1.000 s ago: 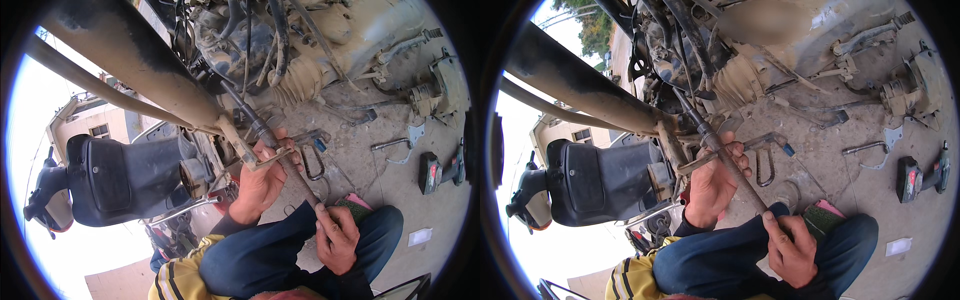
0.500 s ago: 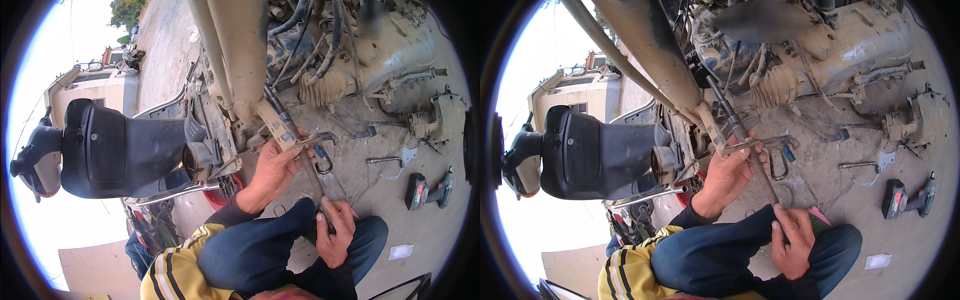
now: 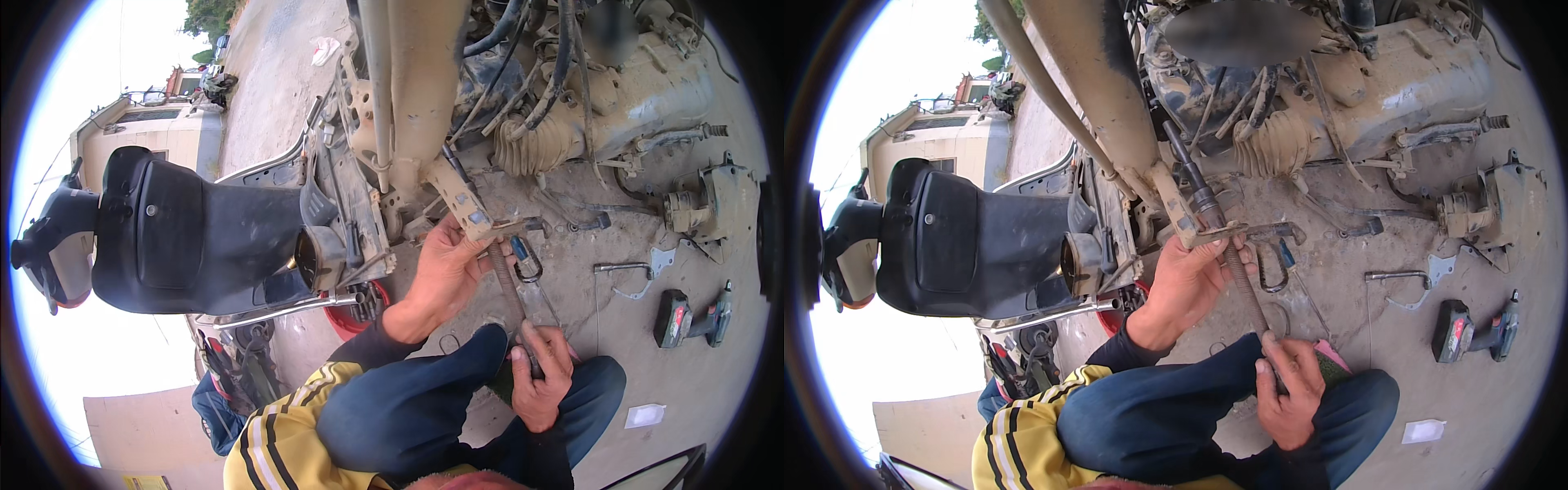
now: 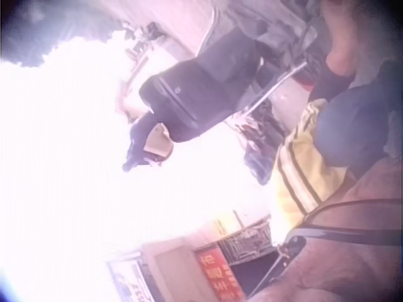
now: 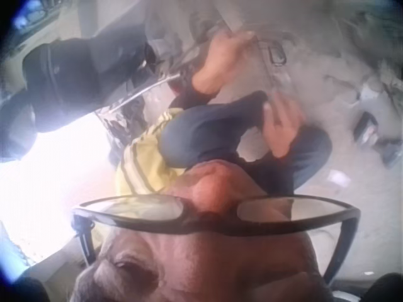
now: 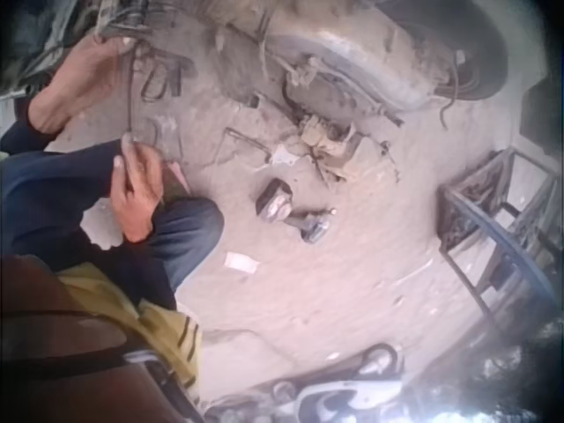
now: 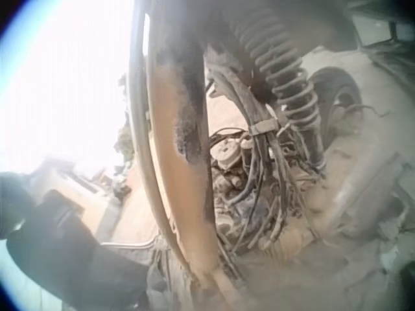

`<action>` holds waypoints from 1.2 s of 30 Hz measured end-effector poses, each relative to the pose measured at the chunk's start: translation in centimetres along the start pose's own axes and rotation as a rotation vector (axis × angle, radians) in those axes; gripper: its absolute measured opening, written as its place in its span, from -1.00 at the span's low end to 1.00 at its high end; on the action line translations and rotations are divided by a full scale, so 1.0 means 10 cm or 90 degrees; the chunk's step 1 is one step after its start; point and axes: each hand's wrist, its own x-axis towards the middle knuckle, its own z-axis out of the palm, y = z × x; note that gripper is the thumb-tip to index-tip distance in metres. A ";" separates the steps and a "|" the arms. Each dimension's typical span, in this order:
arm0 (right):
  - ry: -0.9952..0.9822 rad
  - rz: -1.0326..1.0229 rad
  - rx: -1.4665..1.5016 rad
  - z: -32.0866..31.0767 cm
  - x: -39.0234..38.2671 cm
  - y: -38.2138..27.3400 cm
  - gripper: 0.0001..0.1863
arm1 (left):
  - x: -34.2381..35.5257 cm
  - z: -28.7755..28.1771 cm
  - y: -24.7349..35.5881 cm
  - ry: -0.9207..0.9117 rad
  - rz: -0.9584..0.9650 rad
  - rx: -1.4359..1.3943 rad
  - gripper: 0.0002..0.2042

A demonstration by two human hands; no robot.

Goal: The person uses a wrench and screwdriver to remove a bolt and a sprocket from the motorcycle's engine area. They then inspect the removed sprocket and wipe it with a cloth.

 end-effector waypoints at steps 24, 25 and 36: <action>0.024 0.394 0.562 0.05 -0.04 0.01 -0.63 | -0.38 -0.60 1.19 0.185 0.496 0.416 -0.71; 0.013 0.474 0.606 0.03 -0.03 -0.01 -0.63 | -0.30 -0.58 1.24 0.200 0.485 0.406 -0.69; 0.078 0.174 0.335 0.18 -0.14 0.16 -0.63 | 0.42 -0.70 1.54 -0.003 0.140 0.069 -0.29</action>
